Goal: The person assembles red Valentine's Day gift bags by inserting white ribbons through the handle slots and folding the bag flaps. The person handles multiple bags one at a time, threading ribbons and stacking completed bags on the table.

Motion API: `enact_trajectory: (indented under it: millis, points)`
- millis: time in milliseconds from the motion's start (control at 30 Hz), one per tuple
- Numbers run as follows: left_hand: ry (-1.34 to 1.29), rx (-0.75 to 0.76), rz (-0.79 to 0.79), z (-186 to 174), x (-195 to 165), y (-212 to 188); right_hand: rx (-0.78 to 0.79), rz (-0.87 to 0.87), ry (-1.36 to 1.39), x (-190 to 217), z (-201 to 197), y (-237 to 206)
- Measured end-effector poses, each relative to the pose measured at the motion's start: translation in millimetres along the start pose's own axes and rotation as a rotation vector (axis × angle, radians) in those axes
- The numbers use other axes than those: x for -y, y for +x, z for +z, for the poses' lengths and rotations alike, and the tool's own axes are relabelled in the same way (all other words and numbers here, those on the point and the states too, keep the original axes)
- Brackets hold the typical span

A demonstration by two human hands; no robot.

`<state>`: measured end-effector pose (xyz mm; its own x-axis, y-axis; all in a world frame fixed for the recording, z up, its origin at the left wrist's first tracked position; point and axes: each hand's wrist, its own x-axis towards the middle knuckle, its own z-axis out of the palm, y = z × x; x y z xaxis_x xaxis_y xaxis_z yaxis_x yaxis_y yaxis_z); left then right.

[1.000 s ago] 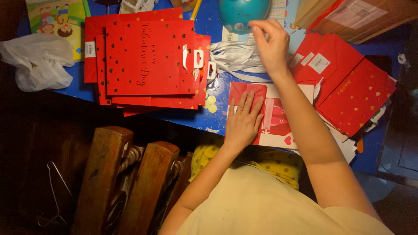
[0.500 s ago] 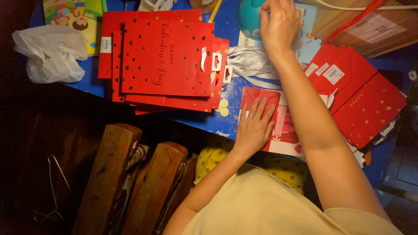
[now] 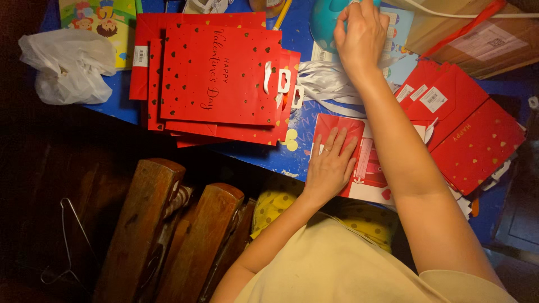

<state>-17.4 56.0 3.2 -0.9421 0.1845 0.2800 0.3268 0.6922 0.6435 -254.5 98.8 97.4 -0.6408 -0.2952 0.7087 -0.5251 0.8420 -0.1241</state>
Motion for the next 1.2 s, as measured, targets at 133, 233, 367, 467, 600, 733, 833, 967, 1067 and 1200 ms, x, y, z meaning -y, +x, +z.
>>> enact_trajectory:
  millis: [133,233,367,467,600,733,833,967,1067,1200]
  points:
    - [0.001,0.003,-0.002,0,0,0,0.015,-0.063,0.023,-2,0,-6]
    - [0.003,-0.003,0.001,1,0,0,0.03,-0.064,0.099,-7,1,-12]
    - [-0.002,-0.011,-0.002,3,1,0,0.135,0.225,0.381,-13,2,-27]
    - [-0.07,-0.049,-0.012,3,1,-1,0.185,0.4,0.652,-10,-18,-58]
    - [-0.543,-0.073,-0.31,-3,8,2,0.227,0.521,0.779,10,-80,-120]
    - [-1.119,-0.174,-0.462,-13,11,7,0.231,0.538,0.675,30,-140,-159]
    - [-1.13,-0.068,-0.317,-20,6,5,0.217,0.517,0.587,42,-167,-172]
    - [-1.35,-0.072,-0.317,-16,-5,6,0.202,0.519,0.587,46,-181,-180]
    - [-1.45,-0.048,-0.443,-15,-9,0,0.215,0.68,0.795,43,-184,-187]
    - [-1.465,0.0,-0.479,-22,-7,-8,0.187,0.86,1.153,34,-181,-199]
